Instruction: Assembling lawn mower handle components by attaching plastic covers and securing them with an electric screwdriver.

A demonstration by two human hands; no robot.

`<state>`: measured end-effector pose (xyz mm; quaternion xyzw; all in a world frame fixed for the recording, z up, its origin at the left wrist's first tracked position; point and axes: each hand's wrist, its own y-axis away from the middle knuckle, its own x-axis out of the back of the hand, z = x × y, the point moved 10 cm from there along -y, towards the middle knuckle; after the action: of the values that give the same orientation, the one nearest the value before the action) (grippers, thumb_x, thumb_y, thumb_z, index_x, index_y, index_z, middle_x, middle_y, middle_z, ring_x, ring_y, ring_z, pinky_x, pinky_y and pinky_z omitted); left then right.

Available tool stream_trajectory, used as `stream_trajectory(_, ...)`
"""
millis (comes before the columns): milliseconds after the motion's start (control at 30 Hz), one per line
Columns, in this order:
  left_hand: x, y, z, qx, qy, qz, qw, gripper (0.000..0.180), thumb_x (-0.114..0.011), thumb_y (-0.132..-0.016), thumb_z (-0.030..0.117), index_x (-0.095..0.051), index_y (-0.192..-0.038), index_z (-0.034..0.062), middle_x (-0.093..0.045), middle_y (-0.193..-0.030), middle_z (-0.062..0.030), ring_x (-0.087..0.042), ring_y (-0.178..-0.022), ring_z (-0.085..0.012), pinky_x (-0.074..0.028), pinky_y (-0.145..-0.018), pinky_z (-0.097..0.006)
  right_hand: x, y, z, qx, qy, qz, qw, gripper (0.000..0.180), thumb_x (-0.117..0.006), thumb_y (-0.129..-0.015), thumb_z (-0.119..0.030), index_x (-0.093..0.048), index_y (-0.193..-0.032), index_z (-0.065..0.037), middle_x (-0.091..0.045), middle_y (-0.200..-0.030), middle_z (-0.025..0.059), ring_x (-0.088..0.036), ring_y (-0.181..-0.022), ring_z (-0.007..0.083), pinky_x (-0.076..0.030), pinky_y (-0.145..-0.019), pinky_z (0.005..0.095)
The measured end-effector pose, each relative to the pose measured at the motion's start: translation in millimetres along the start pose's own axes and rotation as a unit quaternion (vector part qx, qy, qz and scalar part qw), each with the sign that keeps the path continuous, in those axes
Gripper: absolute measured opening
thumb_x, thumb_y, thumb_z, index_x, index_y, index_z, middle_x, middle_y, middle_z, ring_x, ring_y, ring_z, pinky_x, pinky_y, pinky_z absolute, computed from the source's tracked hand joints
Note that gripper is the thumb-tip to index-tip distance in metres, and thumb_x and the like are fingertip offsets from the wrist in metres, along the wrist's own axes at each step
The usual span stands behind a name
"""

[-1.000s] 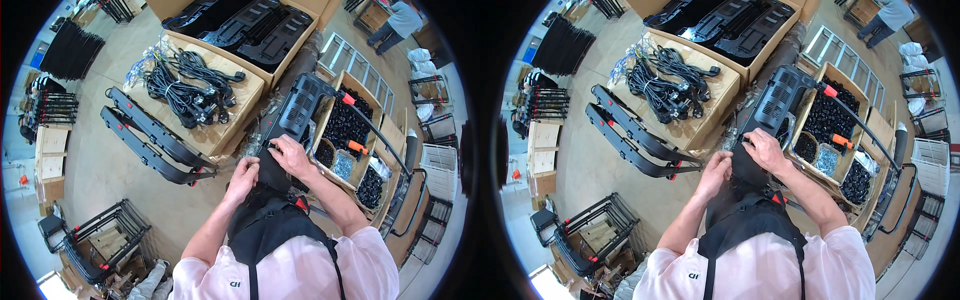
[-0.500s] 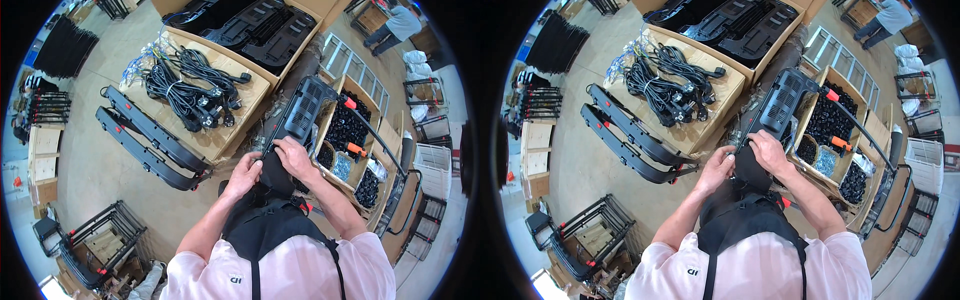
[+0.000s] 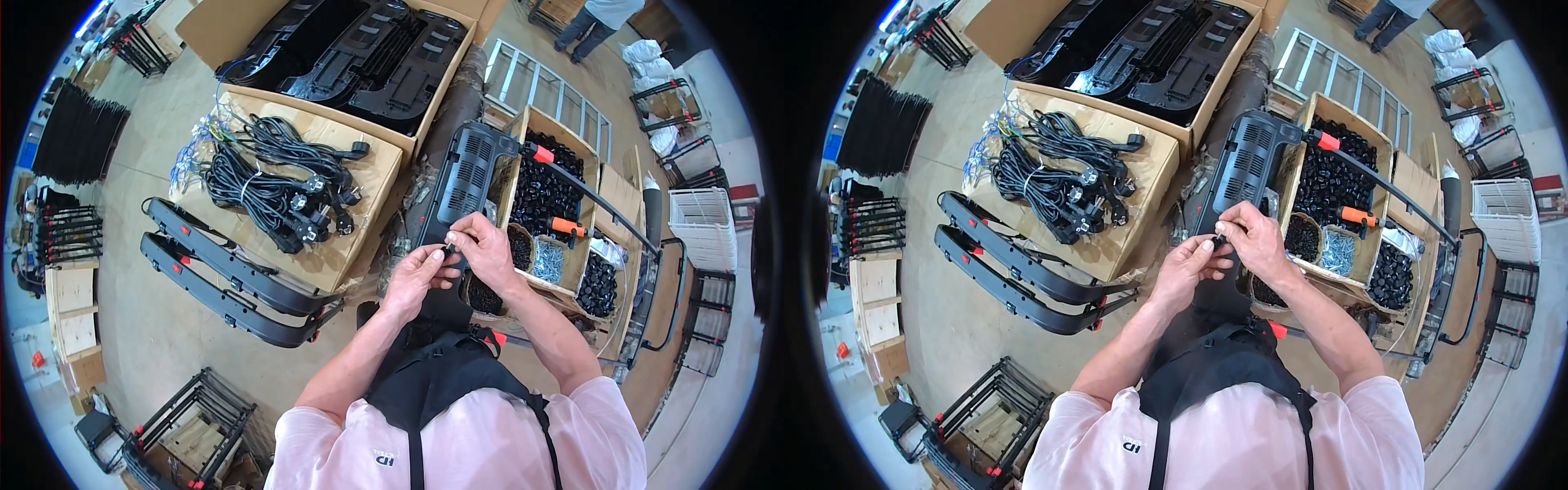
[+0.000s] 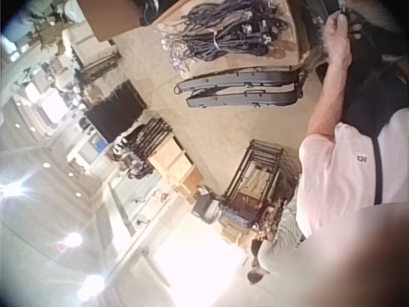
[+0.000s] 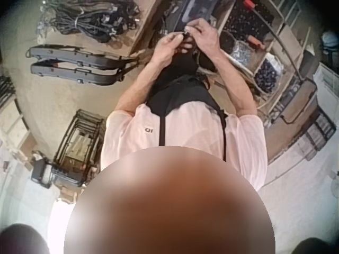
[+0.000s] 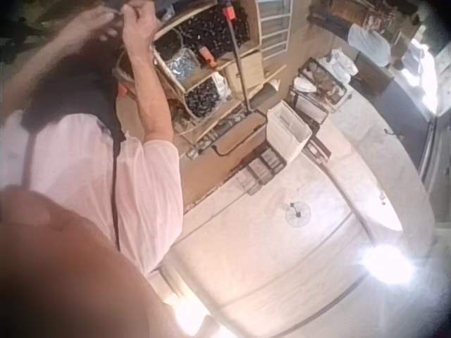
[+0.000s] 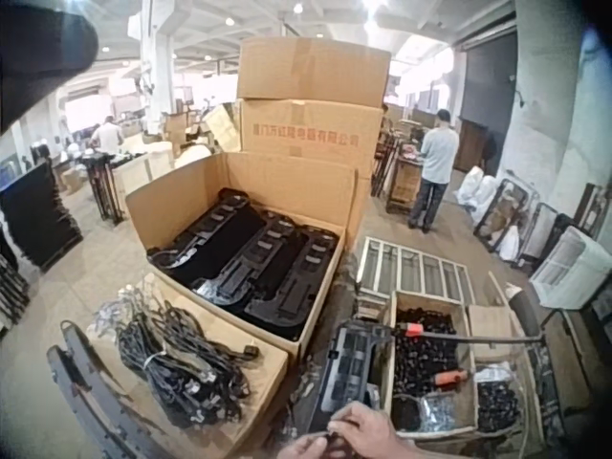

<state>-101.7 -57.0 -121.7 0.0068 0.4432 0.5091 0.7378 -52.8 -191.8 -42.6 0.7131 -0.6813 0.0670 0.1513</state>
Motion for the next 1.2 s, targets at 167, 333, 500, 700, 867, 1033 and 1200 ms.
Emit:
stream_trajectory(167,-15.3,-12.2,-11.5,0.027,0.019,-0.011,0.999,0.033,-0.056,-0.112,0.031,-0.061,-0.131,0.0048,-0.076,-0.118,-0.01,-0.075,-0.097,-0.0164,-0.061,-0.081,-0.03,17.3,1.6,-8.6,-0.01,0.064,0.016,0.998,0.013,-0.072,-0.099,-0.008,-0.064,-0.103,0.001,-0.074,-0.089,0.0065,-0.068,-0.084,0.0091,-0.055,-0.075,0.0271)
stream_trajectory(333,-27.9,-22.8,-19.4,0.068,0.033,-0.027,0.997,0.033,-0.053,-0.112,0.033,-0.064,-0.126,0.0053,-0.076,-0.117,-0.0104,-0.075,-0.098,-0.0169,-0.062,-0.082,-0.031,32.7,-2.5,-3.8,-0.004,0.093,0.017,0.995,0.017,-0.073,-0.098,-0.011,-0.066,-0.105,0.002,-0.076,-0.09,0.0103,-0.071,-0.081,0.0126,-0.057,-0.073,0.0305)
stream_trajectory(500,-38.4,-33.5,-25.8,0.096,0.043,-0.028,0.994,0.036,-0.05,-0.113,0.037,-0.064,-0.123,0.0053,-0.076,-0.116,-0.0119,-0.075,-0.097,-0.0181,-0.063,-0.081,-0.031,41.9,-6.6,4.7,-0.034,0.074,0.0,0.997,0.018,-0.073,-0.097,-0.012,-0.067,-0.105,0.002,-0.075,-0.089,0.011,-0.071,-0.078,0.014,-0.057,-0.072,0.0315)
stream_trajectory(700,-53.4,-49.2,-28.1,0.103,0.063,-0.022,0.992,0.038,-0.048,-0.114,0.038,-0.064,-0.122,0.0037,-0.075,-0.116,-0.014,-0.076,-0.096,-0.0205,-0.064,-0.081,-0.034,57.0,-17.3,12.3,-0.051,0.108,-0.008,0.993,0.016,-0.071,-0.098,-0.012,-0.069,-0.105,0.002,-0.075,-0.088,0.0108,-0.072,-0.075,0.0154,-0.057,-0.07,0.0314)
stream_trajectory(867,-49.9,-65.2,-33.9,0.103,0.108,0.009,0.989,0.036,-0.05,-0.113,0.037,-0.063,-0.121,0.0043,-0.075,-0.117,-0.0147,-0.076,-0.099,-0.0228,-0.065,-0.084,-0.036,57.1,-23.4,-5.4,0.029,0.21,-0.044,0.976,0.021,-0.071,-0.096,-0.016,-0.07,-0.109,0.0,-0.074,-0.099,0.0141,-0.073,-0.09,0.0275,-0.058,-0.08,0.038)
stream_trajectory(1033,-48.1,-80.6,-31.2,0.097,0.122,0.025,0.987,0.036,-0.05,-0.113,0.037,-0.063,-0.121,0.0042,-0.075,-0.115,-0.0131,-0.075,-0.094,-0.0197,-0.065,-0.082,-0.035,45.7,-17.6,-45.5,0.233,0.328,-0.068,0.913,0.027,-0.077,-0.087,-0.016,-0.072,-0.11,-0.002,-0.072,-0.108,0.0134,-0.069,-0.101,0.0334,-0.056,-0.088,0.0414)
stream_trajectory(1200,-50.7,-89.1,-19.4,0.071,0.126,0.027,0.989,0.041,-0.047,-0.114,0.039,-0.063,-0.125,0.0032,-0.075,-0.117,-0.0143,-0.075,-0.097,-0.0222,-0.064,-0.082,-0.036,45.9,-36.2,-46.5,0.249,0.345,-0.067,0.902,0.028,-0.079,-0.085,-0.014,-0.074,-0.109,-0.001,-0.073,-0.108,0.0143,-0.069,-0.098,0.0324,-0.057,-0.087,0.0412)
